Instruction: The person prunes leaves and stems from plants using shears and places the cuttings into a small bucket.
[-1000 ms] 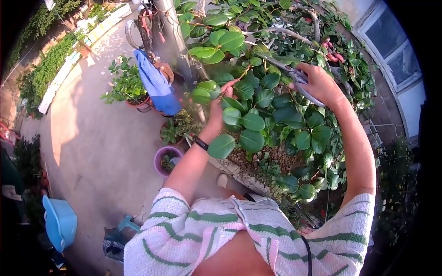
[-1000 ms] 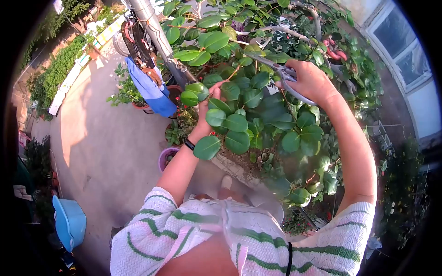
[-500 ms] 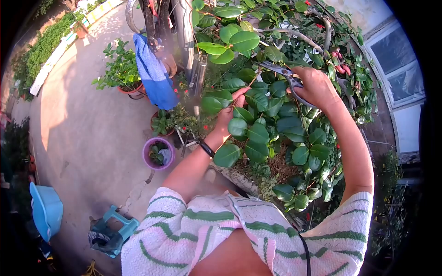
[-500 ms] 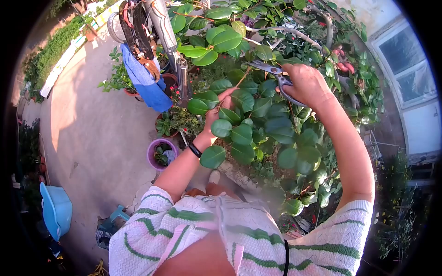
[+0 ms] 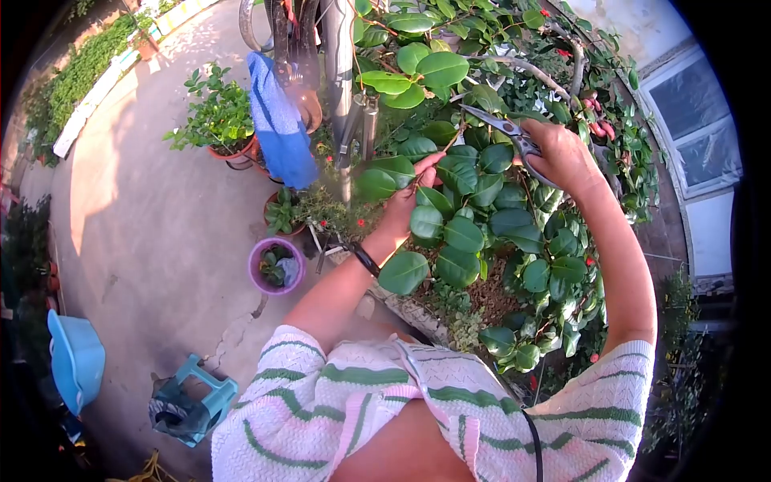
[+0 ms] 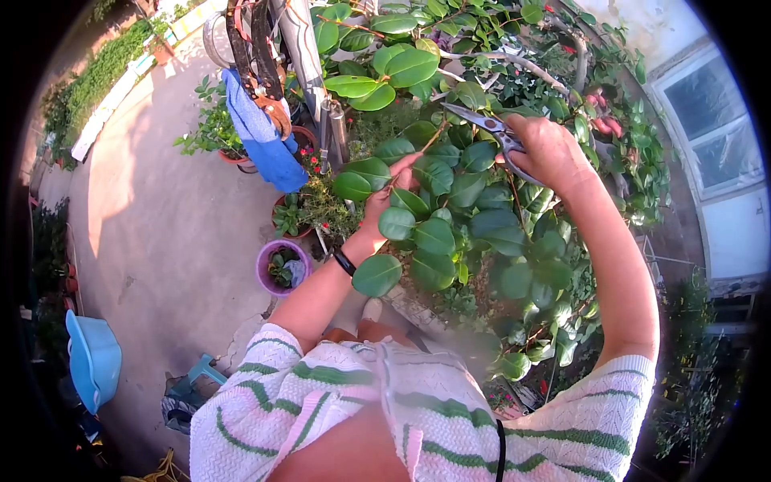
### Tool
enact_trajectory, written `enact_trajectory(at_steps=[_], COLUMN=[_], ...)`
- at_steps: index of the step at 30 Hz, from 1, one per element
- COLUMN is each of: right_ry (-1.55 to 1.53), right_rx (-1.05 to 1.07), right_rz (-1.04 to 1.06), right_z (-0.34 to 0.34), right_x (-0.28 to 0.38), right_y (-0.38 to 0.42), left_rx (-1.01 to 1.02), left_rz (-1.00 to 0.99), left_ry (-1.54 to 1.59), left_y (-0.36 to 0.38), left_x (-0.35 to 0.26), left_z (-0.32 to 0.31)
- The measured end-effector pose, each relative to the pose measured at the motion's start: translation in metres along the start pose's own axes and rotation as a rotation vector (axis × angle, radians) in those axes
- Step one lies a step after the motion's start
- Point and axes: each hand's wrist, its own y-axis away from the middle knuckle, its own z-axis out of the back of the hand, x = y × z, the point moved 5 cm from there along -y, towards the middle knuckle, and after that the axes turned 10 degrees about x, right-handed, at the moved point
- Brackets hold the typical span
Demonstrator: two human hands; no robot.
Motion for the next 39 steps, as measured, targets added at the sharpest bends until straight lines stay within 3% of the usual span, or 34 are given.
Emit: enact_trajectory(at_steps=[6, 12, 15, 22, 33, 36, 39], right_ry=[-0.117, -0.173, -0.099, -0.029, -0.013, 0.164, 0.239], right_rx=[0.044, -0.003, -0.081, 0.020, -0.032, -0.105, 0.002], right_rz=[-0.150, -0.144, -0.082, -0.101, -0.012, -0.004, -0.008], right_z=[0.002, -0.011, -0.018, -0.019, -0.011, 0.011, 0.025], right_x=[0.006, 0.002, -0.001, 0.001, -0.011, 0.005, 0.018], right_y=[0.020, 0.010, 0.003, -0.007, 0.006, 0.015, 0.014], left_rx=[-0.002, -0.004, -0.010, -0.029, -0.017, 0.046, 0.089], left_rz=[0.001, 0.034, 0.031, 0.034, 0.066, 0.028, -0.047], left_ry=[-0.049, -0.047, -0.067, -0.045, 0.018, 0.065, 0.028], left_y=[0.003, 0.003, 0.004, 0.006, 0.006, 0.004, 0.004], left_x=[-0.004, -0.006, -0.005, -0.003, -0.005, 0.001, 0.004], left_z=[0.000, -0.003, -0.003, -0.003, -0.006, -0.007, -0.010])
